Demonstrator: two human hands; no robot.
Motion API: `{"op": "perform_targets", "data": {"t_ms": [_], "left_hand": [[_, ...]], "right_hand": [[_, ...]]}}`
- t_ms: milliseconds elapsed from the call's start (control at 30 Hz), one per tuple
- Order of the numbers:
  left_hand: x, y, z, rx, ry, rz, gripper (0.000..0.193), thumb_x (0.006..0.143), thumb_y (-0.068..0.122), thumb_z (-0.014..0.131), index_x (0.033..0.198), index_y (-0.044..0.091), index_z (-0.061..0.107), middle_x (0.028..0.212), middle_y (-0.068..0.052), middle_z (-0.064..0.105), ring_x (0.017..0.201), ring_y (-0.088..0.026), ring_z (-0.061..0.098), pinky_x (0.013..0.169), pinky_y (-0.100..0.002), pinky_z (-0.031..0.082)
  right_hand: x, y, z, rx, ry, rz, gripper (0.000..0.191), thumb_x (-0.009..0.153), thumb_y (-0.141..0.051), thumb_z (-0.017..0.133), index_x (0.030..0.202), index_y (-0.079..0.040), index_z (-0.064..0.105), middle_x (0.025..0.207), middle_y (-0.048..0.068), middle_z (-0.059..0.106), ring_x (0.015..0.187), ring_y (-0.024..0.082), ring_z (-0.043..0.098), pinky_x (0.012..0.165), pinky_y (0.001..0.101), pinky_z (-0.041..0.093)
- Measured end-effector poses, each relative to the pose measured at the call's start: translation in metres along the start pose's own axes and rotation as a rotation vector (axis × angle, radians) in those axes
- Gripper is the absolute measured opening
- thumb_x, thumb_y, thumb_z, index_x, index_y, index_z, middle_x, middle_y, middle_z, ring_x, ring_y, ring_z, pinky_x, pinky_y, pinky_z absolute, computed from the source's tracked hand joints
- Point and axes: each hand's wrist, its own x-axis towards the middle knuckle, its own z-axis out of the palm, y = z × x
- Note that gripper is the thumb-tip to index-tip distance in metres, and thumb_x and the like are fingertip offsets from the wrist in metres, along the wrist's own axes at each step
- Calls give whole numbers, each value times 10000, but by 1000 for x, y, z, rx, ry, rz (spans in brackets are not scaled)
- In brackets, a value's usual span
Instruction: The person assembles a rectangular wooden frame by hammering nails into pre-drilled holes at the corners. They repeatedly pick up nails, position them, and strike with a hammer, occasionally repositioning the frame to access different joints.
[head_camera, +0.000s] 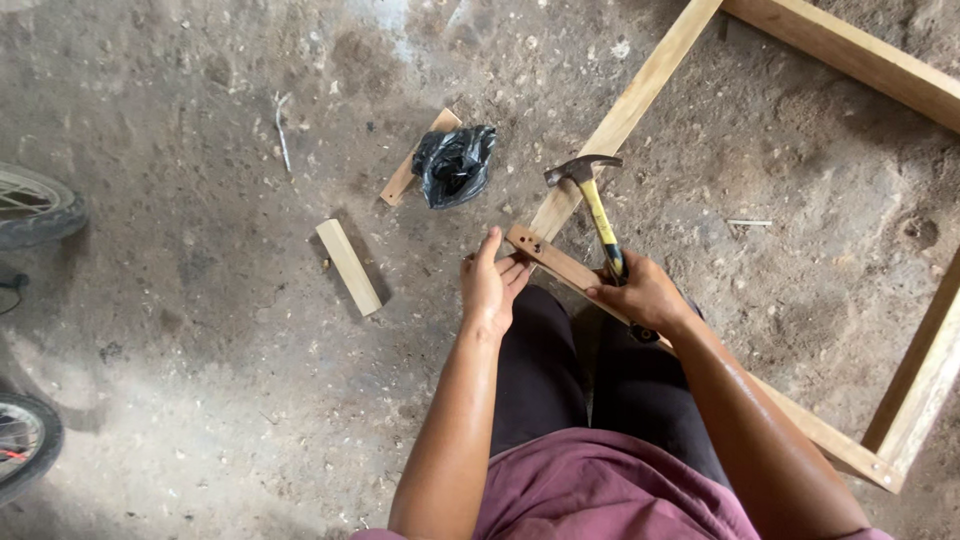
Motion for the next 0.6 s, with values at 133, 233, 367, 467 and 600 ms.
{"op": "perform_targets", "data": {"t_ms": [133, 233, 367, 467, 600], "left_hand": [[-3, 4, 0, -5, -113, 48, 1030, 939, 509, 617, 1604, -52, 64, 1525, -502, 193, 1446, -543, 316, 1185, -551, 332], [-9, 8, 1, -141, -150, -19, 1103, 917, 579, 552, 1594, 44, -135, 1557, -466, 120, 1485, -516, 244, 1220, -530, 294], [-13, 13, -4, -141, -64, -42, 1143, 913, 583, 560, 1557, 19, -198, 1557, -468, 136, 1467, -525, 297, 1216, -529, 317], [-2, 15, -13, 51, 68, 39, 1081, 869, 633, 605, 1502, -26, 28, 1453, -393, 341, 1368, -445, 445, 1141, -492, 394], [44, 13, 5, 622, 182, 561, 906, 850, 694, 723, 1185, -114, 488, 1112, -269, 611, 1019, -311, 588, 1002, -400, 510]], "right_hand": [[-2, -1, 1, -1, 3, 22, 433, 745, -346, 889, 964, -51, 661, 831, 104, 712, 765, 212, 674, 740, 379, 543], [-3, -3, 1, 6, 15, -6, 417, 759, -330, 886, 943, -33, 658, 821, 118, 695, 763, 228, 656, 726, 395, 539], [-3, -10, 2, 14, -32, 28, 383, 776, -320, 870, 947, -61, 646, 831, 105, 710, 783, 228, 690, 750, 384, 558], [-4, -12, 0, -71, -40, 179, 363, 866, -380, 797, 986, -51, 702, 942, 173, 750, 829, 282, 722, 780, 434, 594], [-17, 20, -28, -228, 331, -300, 465, 807, -378, 849, 992, 31, 729, 1257, 193, 666, 1006, 356, 682, 848, 456, 561]]}}
